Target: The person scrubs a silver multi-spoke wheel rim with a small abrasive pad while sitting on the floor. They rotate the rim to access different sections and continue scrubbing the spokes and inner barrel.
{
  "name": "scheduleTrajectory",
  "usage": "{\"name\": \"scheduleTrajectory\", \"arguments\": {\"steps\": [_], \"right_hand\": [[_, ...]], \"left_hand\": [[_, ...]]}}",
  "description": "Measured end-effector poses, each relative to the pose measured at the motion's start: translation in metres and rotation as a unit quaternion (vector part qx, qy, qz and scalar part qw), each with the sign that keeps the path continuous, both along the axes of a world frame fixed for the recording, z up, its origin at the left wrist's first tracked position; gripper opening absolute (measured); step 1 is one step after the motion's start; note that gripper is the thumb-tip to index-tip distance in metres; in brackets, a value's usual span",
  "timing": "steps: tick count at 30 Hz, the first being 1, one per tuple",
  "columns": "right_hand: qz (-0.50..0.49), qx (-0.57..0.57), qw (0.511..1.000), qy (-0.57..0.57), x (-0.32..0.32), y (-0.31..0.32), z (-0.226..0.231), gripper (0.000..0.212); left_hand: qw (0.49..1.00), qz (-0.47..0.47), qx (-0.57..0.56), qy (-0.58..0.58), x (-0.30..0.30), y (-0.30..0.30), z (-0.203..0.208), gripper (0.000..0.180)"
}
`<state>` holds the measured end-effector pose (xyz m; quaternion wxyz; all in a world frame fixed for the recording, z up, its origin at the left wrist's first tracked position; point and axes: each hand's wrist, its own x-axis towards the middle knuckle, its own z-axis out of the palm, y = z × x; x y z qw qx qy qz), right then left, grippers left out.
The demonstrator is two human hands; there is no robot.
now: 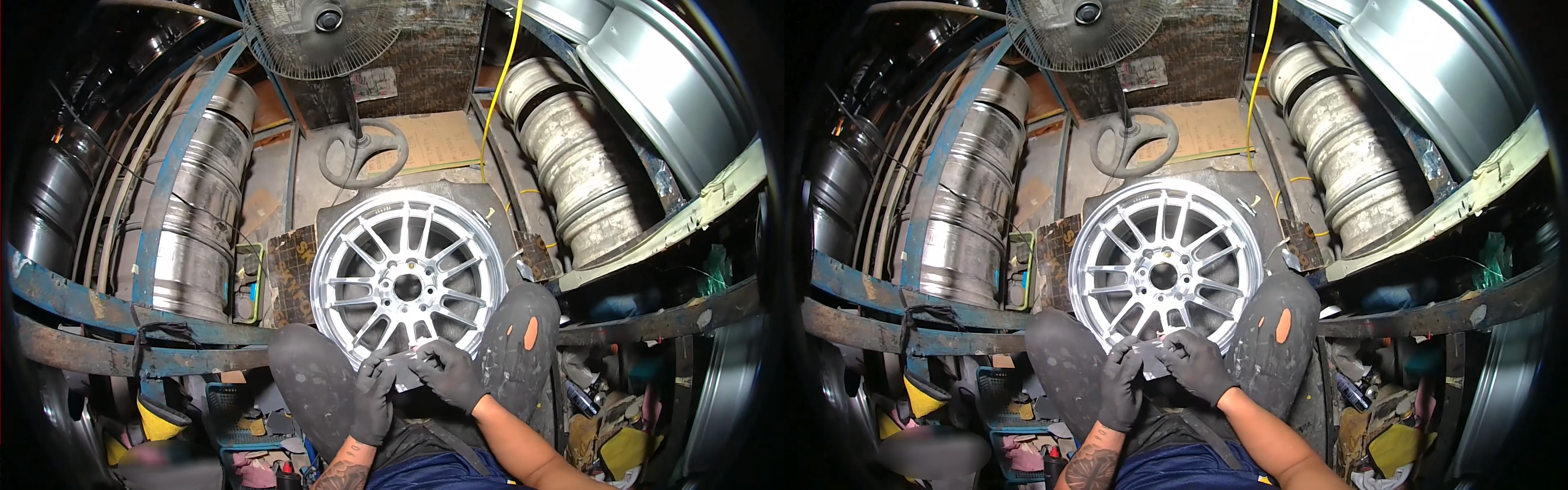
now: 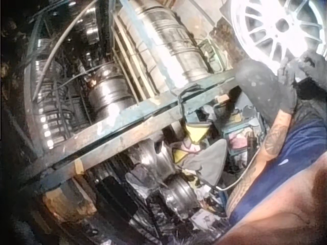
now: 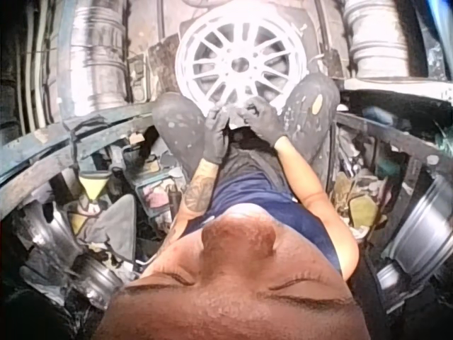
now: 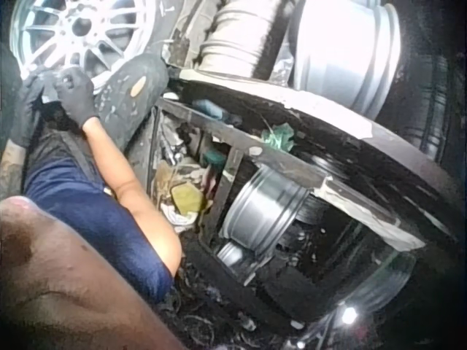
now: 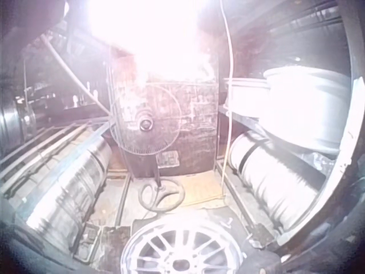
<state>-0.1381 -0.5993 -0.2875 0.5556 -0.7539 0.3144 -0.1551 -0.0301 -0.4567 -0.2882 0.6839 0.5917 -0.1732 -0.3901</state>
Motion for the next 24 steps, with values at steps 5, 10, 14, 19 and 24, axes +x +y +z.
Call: {"name": "scheduleTrajectory", "arguments": {"steps": [5,10,14,19,24], "right_hand": [[-0.036,0.055,0.998,0.010,0.000,-0.005,0.001,0.020],[-0.056,0.100,0.993,-0.016,-0.001,-0.006,0.002,0.021],[-0.051,0.160,0.985,-0.028,-0.002,-0.003,0.000,0.019],[-0.047,0.203,0.976,-0.068,0.000,-0.001,0.000,0.018],[-0.046,0.196,0.979,-0.030,-0.001,-0.004,0.003,0.021]], "left_hand": [[0.990,0.035,0.007,0.134,0.005,-0.007,0.005,0.032],[0.991,0.032,0.044,0.119,0.006,-0.005,-0.002,0.039],[0.993,0.044,0.056,0.090,0.005,-0.006,-0.001,0.041],[0.991,0.048,0.061,0.111,0.007,-0.002,-0.005,0.040],[0.985,0.046,0.012,0.165,0.004,-0.005,0.005,0.031]]}}
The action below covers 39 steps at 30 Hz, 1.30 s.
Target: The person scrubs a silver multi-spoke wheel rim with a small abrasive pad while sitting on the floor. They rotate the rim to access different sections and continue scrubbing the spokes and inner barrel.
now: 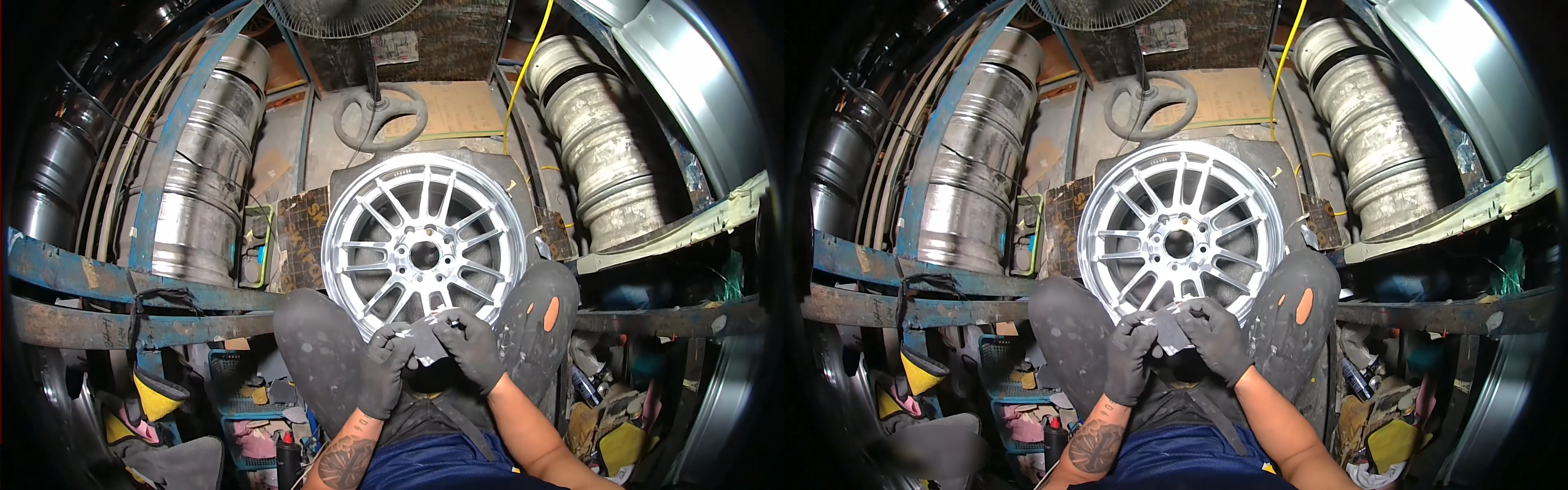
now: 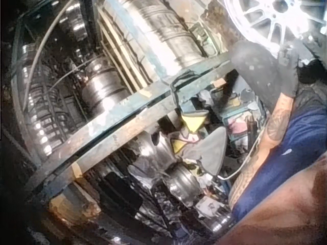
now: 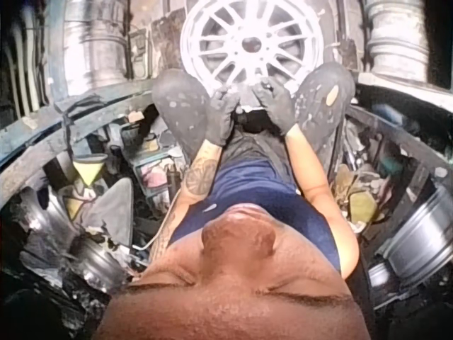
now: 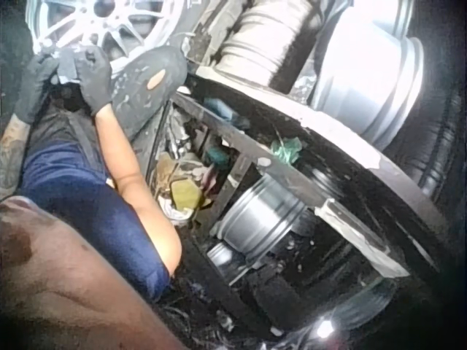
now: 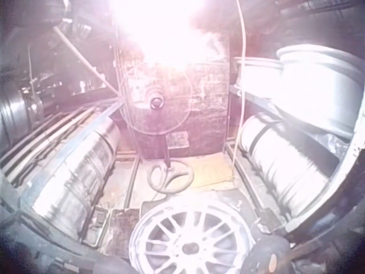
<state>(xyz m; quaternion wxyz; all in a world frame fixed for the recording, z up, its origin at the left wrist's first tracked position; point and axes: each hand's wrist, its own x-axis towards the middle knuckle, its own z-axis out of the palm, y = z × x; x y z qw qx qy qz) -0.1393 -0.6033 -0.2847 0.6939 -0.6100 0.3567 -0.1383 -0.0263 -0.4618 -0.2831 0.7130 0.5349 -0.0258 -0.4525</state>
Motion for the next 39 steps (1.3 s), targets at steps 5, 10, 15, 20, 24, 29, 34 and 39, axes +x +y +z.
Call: {"name": "scheduleTrajectory", "arguments": {"steps": [5,10,15,20,24,29,34,39], "right_hand": [[-0.002,-0.128,0.992,0.017,-0.001,0.000,0.003,0.026],[0.014,-0.175,0.984,0.013,0.002,0.003,-0.008,0.027],[0.037,-0.160,0.986,-0.043,0.002,0.002,-0.009,0.033],[0.088,-0.217,0.972,-0.022,-0.001,0.008,0.004,0.042],[0.111,-0.231,0.967,-0.006,0.004,0.013,0.015,0.036],[0.065,-0.207,0.974,-0.061,-0.001,0.008,-0.013,0.028],[0.093,-0.193,0.972,-0.094,0.001,0.006,-0.002,0.036],[0.105,-0.166,0.979,-0.053,0.002,0.007,0.006,0.039]], "left_hand": [[0.995,-0.075,0.041,-0.041,-0.005,0.005,-0.007,0.025],[0.993,-0.085,0.047,-0.067,-0.007,0.005,-0.013,0.023],[0.995,-0.044,0.054,-0.076,-0.004,0.003,-0.017,0.024],[0.999,0.005,0.021,-0.035,-0.005,-0.001,-0.010,0.028],[0.999,0.029,-0.004,-0.035,-0.003,0.000,-0.010,0.030],[0.982,-0.038,0.084,-0.165,-0.002,-0.001,0.008,0.021],[0.972,-0.041,0.110,-0.205,0.005,0.001,0.025,0.017],[0.862,-0.044,0.110,-0.493,0.027,0.001,0.011,0.023]]}}
